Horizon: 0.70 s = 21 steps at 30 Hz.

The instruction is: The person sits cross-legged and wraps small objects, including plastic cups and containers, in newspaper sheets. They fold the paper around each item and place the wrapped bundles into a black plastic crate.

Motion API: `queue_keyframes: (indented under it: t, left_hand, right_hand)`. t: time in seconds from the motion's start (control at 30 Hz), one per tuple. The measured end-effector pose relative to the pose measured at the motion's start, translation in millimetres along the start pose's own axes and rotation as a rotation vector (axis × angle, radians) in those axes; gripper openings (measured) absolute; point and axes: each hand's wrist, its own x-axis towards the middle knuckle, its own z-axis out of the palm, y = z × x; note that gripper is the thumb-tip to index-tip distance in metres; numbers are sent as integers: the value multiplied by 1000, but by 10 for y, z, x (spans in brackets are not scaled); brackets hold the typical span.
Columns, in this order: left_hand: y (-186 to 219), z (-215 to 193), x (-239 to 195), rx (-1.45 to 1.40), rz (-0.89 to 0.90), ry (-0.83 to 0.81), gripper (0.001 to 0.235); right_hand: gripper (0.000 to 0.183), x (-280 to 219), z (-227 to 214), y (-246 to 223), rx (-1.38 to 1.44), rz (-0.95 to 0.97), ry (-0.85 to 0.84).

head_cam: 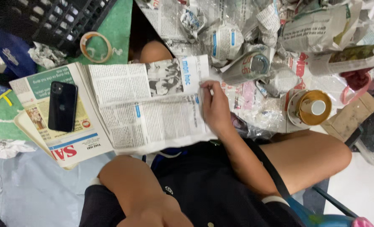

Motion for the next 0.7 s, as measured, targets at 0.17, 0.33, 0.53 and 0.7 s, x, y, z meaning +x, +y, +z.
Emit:
queue_keyframes:
  t: [0.17,0.33,0.53,0.7]
  left_hand:
    - [72,-569,294,-139,-43,-251,7]
    - [89,-777,656,-91,-231,-375,15]
    - [-427,-1789,1239,982,-178,-392,22]
    - [-1524,-3268,1485,1582,-583,-212,34]
  right_hand:
    - [16,-63,-132,-111,99,150,-27]
    - [20,-131,-149,-115,74,113,7]
    - [19,-168,-115,-5,259,198,-3]
    - [18,-186,-110,37,219,209,-4]
